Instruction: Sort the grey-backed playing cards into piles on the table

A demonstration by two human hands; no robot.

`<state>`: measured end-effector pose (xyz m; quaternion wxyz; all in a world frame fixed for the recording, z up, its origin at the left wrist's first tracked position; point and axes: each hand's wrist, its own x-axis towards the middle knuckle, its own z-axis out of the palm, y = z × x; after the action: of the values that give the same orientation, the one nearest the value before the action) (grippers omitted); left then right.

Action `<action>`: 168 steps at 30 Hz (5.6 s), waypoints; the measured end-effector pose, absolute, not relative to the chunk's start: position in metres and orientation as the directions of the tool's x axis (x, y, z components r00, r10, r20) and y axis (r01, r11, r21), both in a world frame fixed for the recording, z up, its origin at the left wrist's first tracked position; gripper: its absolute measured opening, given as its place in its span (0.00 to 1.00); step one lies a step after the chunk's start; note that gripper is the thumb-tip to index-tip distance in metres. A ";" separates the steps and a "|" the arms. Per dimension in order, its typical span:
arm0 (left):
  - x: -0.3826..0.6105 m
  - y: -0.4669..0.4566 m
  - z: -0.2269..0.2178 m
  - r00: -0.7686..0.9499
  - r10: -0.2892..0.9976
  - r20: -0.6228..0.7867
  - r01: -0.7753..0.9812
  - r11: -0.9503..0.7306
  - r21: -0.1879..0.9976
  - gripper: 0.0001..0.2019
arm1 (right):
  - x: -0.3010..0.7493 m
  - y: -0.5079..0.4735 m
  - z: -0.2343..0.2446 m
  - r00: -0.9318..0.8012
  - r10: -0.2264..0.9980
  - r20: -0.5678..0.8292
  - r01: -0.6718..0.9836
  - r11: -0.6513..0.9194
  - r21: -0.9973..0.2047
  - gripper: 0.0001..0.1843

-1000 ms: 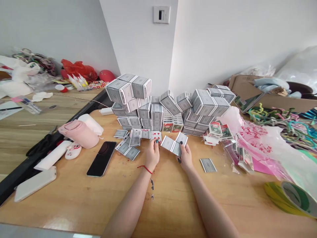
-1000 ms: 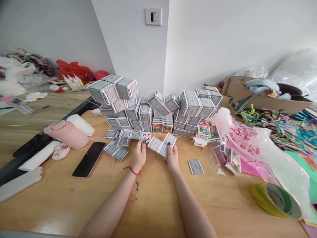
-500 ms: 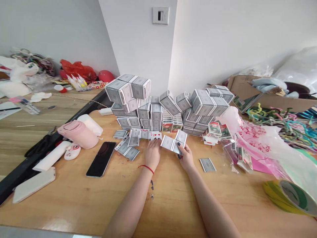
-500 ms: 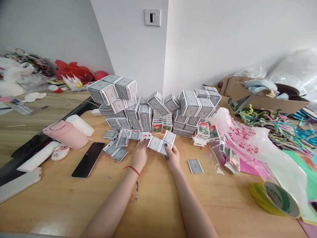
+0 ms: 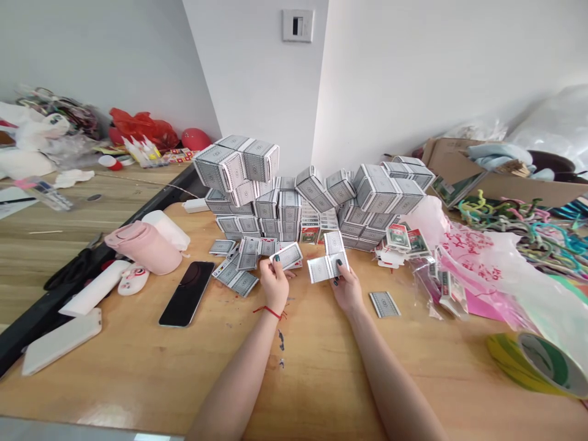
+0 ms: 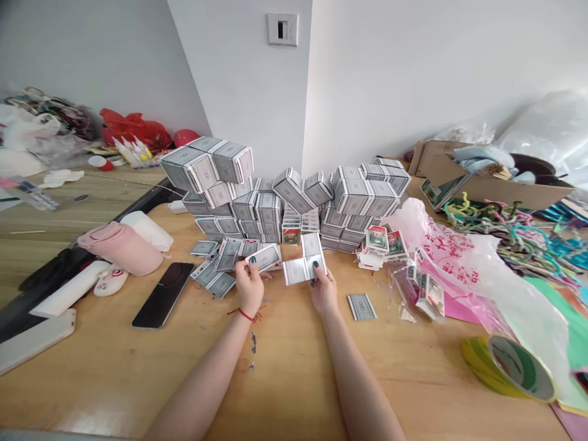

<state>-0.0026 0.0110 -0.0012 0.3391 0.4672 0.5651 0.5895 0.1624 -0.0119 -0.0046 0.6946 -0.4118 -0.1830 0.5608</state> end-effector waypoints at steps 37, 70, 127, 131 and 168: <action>-0.002 0.014 0.005 -0.098 0.993 0.065 0.013 -0.064 0.998 0.15 | 0.165 -0.009 -0.011 0.374 0.920 -0.120 -0.468 0.076 -0.880 0.22; -0.004 0.015 -0.004 -0.033 0.998 0.061 0.006 -0.061 0.998 0.12 | 0.162 -0.012 -0.013 0.314 0.943 -0.112 -0.382 0.017 -0.924 0.21; 0.003 0.011 -0.003 0.123 0.992 -0.005 0.036 0.001 0.999 0.14 | 0.161 -0.017 -0.011 0.204 0.973 -0.105 -0.362 -0.025 -0.932 0.20; 0.003 0.010 -0.001 0.132 0.991 -0.007 0.075 -0.003 0.997 0.14 | 0.162 -0.016 -0.011 0.190 0.976 -0.106 -0.357 -0.032 -0.934 0.20; 0.005 0.015 0.000 0.255 0.967 0.000 0.169 -0.044 0.985 0.13 | 0.172 -0.011 -0.005 0.218 0.960 -0.179 -0.525 -0.039 -0.850 0.16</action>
<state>0.0051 0.0147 -0.0003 0.5088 0.6070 0.4679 0.3921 0.1719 -0.0108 -0.0051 0.6468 -0.4365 -0.2490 0.5736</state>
